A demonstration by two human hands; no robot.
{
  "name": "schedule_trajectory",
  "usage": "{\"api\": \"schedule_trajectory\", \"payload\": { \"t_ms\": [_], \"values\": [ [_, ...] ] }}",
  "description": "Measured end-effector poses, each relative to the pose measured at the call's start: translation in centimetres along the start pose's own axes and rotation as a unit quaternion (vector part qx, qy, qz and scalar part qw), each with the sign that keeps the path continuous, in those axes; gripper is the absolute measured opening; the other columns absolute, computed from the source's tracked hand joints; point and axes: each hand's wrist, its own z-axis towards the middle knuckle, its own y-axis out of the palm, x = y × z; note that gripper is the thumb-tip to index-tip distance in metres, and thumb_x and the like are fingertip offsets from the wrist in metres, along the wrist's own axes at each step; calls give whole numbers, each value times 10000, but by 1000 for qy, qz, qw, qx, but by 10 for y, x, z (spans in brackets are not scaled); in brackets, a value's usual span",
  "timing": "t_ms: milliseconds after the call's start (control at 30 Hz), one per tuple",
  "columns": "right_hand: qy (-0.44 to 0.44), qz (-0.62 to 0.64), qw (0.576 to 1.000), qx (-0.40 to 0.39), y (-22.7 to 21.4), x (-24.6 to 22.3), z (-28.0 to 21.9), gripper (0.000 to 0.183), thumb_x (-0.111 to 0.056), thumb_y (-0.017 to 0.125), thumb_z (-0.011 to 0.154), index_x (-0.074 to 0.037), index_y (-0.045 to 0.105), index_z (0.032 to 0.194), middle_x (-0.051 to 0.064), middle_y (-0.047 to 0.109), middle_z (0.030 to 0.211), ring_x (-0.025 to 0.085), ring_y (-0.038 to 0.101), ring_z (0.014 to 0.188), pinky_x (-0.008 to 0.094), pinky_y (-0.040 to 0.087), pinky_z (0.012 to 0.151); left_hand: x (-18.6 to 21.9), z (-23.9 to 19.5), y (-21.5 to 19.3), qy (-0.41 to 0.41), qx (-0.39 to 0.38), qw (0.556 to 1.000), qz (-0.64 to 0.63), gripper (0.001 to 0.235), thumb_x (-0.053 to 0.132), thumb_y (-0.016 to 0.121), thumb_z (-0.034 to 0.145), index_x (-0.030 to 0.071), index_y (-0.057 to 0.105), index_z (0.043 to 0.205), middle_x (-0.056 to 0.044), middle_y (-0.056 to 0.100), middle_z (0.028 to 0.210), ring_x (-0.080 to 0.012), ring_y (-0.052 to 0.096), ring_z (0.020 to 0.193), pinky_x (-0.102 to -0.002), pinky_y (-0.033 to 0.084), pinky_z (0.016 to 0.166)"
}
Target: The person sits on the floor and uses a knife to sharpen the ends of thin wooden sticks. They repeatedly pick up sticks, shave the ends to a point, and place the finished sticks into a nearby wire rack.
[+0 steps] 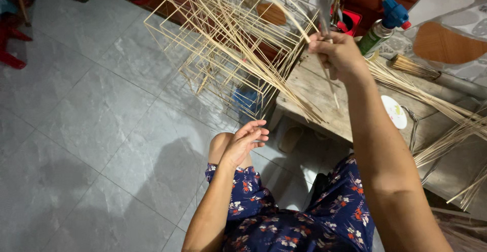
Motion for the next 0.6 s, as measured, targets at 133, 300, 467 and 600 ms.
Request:
{"api": "schedule_trajectory", "payload": {
  "t_ms": [133,300,467,600],
  "values": [
    [-21,56,998,6,-20,-8,-27,98,-102,703,950,-74,713,1044,18,684,795,67,496,566,237,365,509,-3,2,-4,-2,5,1000,4,356,176,631,1008,93,606,1354,-60,689,1136,-147,665,1004,-327,546,863],
    [-67,143,987,-32,-43,1,-80,101,-103,762,978,-49,679,1000,27,612,779,70,471,603,238,366,554,-8,3,-8,4,3,1000,13,368,184,641,1003,93,604,1357,-58,692,1134,-145,667,1003,-330,547,865],
    [-116,192,961,-161,-50,23,-129,157,-141,792,906,-32,727,999,40,637,732,126,550,603,265,413,513,-1,-5,13,56,30,990,122,374,176,647,1013,67,615,1369,-82,711,1140,-132,677,966,-292,527,830],
    [15,31,996,-88,-35,55,-162,211,-110,788,808,-49,731,1002,46,726,814,85,586,623,239,432,544,21,-26,61,97,13,980,173,426,149,645,995,78,585,1411,-61,706,1213,-74,620,887,-221,520,784]
  ]
}}
